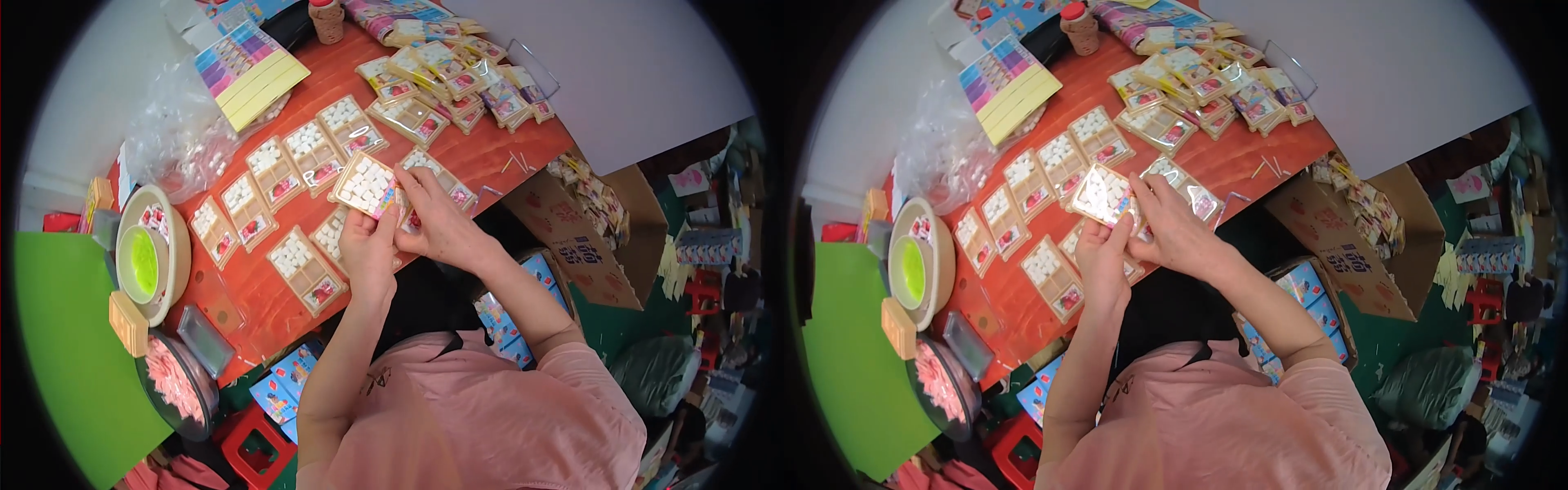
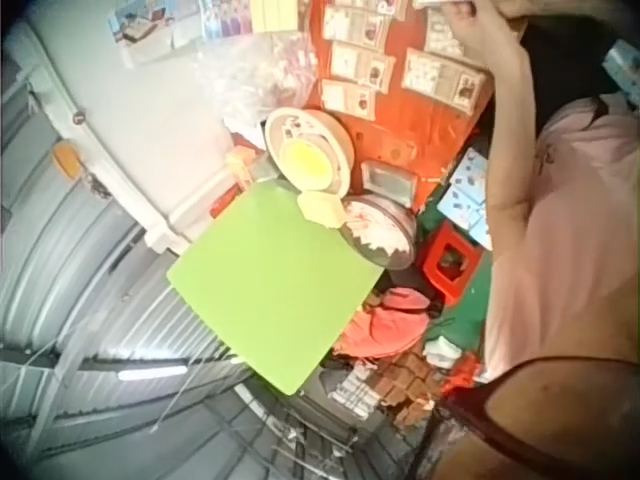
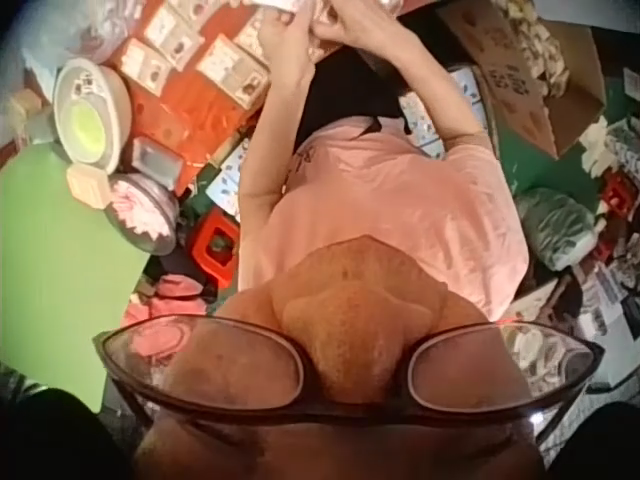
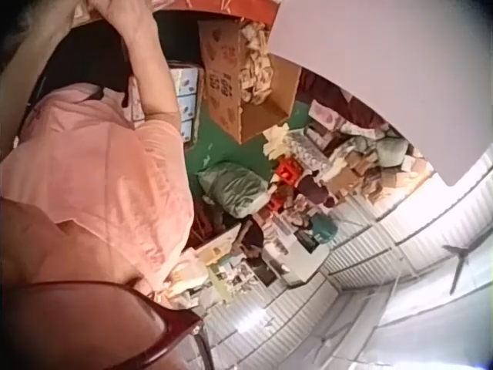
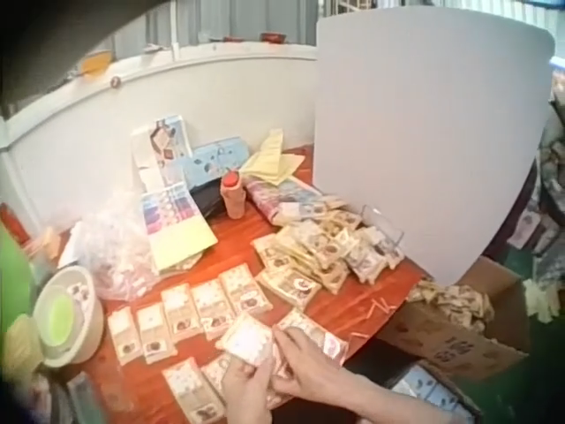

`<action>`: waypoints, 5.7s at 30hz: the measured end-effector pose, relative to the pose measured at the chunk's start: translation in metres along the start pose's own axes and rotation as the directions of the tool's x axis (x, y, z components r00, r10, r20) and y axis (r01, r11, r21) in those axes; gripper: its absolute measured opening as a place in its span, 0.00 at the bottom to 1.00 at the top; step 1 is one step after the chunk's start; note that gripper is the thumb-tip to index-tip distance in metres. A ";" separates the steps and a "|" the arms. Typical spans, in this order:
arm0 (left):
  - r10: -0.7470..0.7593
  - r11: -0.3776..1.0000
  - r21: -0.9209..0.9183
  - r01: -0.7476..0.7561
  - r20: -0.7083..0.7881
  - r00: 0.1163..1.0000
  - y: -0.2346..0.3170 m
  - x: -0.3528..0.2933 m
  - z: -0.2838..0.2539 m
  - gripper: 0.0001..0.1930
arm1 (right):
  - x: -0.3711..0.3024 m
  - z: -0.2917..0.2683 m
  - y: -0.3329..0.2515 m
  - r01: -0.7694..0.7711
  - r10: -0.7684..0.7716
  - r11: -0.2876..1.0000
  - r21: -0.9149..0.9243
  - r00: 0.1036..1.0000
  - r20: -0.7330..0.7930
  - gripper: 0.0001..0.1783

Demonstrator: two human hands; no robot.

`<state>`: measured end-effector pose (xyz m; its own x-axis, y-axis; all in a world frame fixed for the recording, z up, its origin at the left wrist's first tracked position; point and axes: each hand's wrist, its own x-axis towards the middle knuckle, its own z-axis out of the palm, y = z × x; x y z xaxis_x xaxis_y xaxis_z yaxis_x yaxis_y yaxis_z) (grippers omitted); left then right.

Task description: Packaging small cube-shaped items into plastic trays, inserting them into sleeves, and applying adhesive labels.

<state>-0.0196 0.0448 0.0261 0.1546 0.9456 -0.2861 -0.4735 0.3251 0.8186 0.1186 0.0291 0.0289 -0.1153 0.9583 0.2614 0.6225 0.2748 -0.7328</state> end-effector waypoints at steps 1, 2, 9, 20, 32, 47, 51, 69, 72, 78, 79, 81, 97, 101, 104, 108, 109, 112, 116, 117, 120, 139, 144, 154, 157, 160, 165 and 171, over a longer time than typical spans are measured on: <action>-0.053 0.997 -0.058 0.055 0.043 0.998 -0.002 0.006 0.004 0.23 | 0.007 -0.008 0.008 0.024 -0.023 0.997 -0.077 1.000 0.011 0.46; -0.032 0.999 -0.031 0.037 0.150 0.988 -0.001 0.012 0.005 0.28 | 0.017 -0.017 0.016 0.057 -0.059 0.998 -0.025 0.995 -0.085 0.43; 0.102 0.881 0.422 -0.212 0.267 0.958 0.007 -0.004 -0.013 0.18 | 0.115 -0.149 0.157 -0.300 0.102 0.902 -0.309 0.846 -0.524 0.36; 0.589 0.423 0.856 -0.297 -0.011 0.808 0.056 0.000 -0.145 0.09 | 0.127 -0.128 0.186 -0.192 -0.284 0.631 -0.752 0.844 -0.454 0.23; 0.506 0.712 0.651 -0.263 -0.216 0.835 0.155 0.226 -0.158 0.12 | 0.295 0.112 0.010 0.492 -0.519 0.848 -0.196 0.846 -0.124 0.07; 0.020 0.999 0.042 -0.005 -0.373 0.927 0.179 0.350 -0.145 0.05 | 0.391 0.160 0.020 0.211 -0.211 0.974 -0.088 0.977 0.009 0.13; 0.125 0.988 0.125 -0.092 -0.293 0.948 0.171 0.340 -0.142 0.03 | 0.401 0.160 0.028 0.274 -0.277 0.956 -0.102 0.961 -0.020 0.12; 0.543 0.796 0.430 -0.425 -0.196 0.817 0.147 0.346 -0.160 0.06 | 0.424 0.160 0.016 0.460 -0.420 0.850 -0.256 0.886 0.196 0.08; 0.527 0.801 0.443 -0.403 -0.203 0.825 0.147 0.341 -0.157 0.08 | 0.426 0.163 0.026 0.463 -0.444 0.870 -0.170 0.885 0.140 0.08; 0.429 0.828 0.493 -0.266 -0.252 0.868 0.155 0.342 -0.165 0.14 | 0.419 0.176 0.040 0.331 -0.330 0.943 0.022 0.943 -0.050 0.08; 0.428 0.829 0.490 -0.267 -0.249 0.869 0.154 0.344 -0.162 0.14 | 0.419 0.174 0.044 0.331 -0.329 0.944 0.018 0.943 -0.051 0.08; 0.401 0.880 0.415 -0.232 -0.386 0.831 0.148 0.352 -0.154 0.11 | 0.420 0.161 0.057 0.132 -0.104 0.967 0.217 0.986 -0.133 0.08; 0.554 0.827 0.501 -0.255 -0.648 0.522 0.156 0.289 -0.095 0.23 | 0.205 -0.089 -0.021 0.188 0.007 0.957 0.221 0.748 -0.664 0.09; 0.431 0.888 0.152 -0.434 0.052 0.901 0.142 0.128 -0.033 0.26 | 0.145 -0.040 -0.045 0.383 -0.573 0.808 -0.447 0.688 -0.446 0.10; 0.266 0.961 0.010 -0.277 0.252 0.931 0.126 0.033 -0.016 0.20 | 0.113 0.008 -0.071 0.529 -0.691 0.716 -0.456 0.630 -0.354 0.15; 0.272 0.959 0.029 -0.283 0.192 0.943 0.135 -0.015 -0.043 0.14 | 0.072 0.011 -0.109 0.500 -0.574 0.809 -0.309 0.783 -0.237 0.22; 0.257 0.962 0.034 -0.270 0.215 0.942 0.141 -0.022 -0.052 0.15 | 0.065 0.007 -0.113 0.492 -0.596 0.789 -0.368 0.758 -0.265 0.23; 0.241 0.960 0.108 -0.258 0.148 0.959 0.138 -0.055 -0.090 0.13 | 0.051 0.014 -0.085 0.416 -0.386 0.908 0.055 0.878 -0.283 0.23; 0.150 0.970 0.189 -0.156 0.047 0.988 0.113 -0.084 -0.131 0.15 | 0.017 0.054 -0.057 -0.171 0.026 0.626 0.761 0.980 0.199 0.18; 0.056 0.985 0.168 -0.048 -0.041 0.998 0.104 -0.091 -0.137 0.15 | 0.010 0.062 -0.055 -0.298 0.065 0.505 0.810 0.949 0.309 0.19; 0.049 0.977 0.209 0.034 -0.382 0.923 0.077 -0.100 -0.153 0.13 | 0.002 0.079 -0.067 -0.333 0.183 0.675 0.659 0.940 0.287 0.18; 0.204 0.977 0.030 -0.210 -0.401 0.893 0.067 -0.084 -0.192 0.10 | 0.032 0.150 -0.089 -0.122 0.112 0.906 0.406 0.992 0.050 0.18; 0.158 0.984 -0.015 -0.177 -0.391 0.907 0.078 -0.079 -0.198 0.10 | 0.043 0.165 -0.091 -0.290 0.249 0.729 0.620 0.956 0.154 0.20; 0.077 0.991 -0.067 -0.118 -0.444 0.893 0.060 -0.111 -0.232 0.10 | 0.016 0.189 -0.103 -0.290 0.235 0.831 0.475 0.956 0.175 0.21; 0.085 0.988 -0.074 -0.138 -0.486 0.870 0.059 -0.121 -0.242 0.10 | 0.014 0.199 -0.108 -0.325 0.242 0.797 0.509 0.944 0.225 0.22; 0.092 0.988 -0.060 -0.143 -0.518 0.850 0.061 -0.122 -0.247 0.09 | 0.012 0.198 -0.113 -0.354 0.209 0.668 0.654 0.934 0.291 0.24; 0.111 0.982 -0.075 -0.173 -0.514 0.850 0.067 -0.118 -0.246 0.08 | 0.017 0.197 -0.111 -0.327 0.158 0.661 0.675 0.941 0.300 0.24; 0.117 0.971 -0.121 -0.207 -0.513 0.850 0.070 -0.119 -0.226 0.09 | 0.018 0.186 -0.109 -0.278 0.142 0.682 0.676 0.958 0.250 0.23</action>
<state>-0.2666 -0.0466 0.0049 -0.3688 0.8378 -0.4026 -0.5970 0.1185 0.7935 -0.0952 0.0312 -0.0034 -0.2159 0.9763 -0.0109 -0.0667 -0.0259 -0.9974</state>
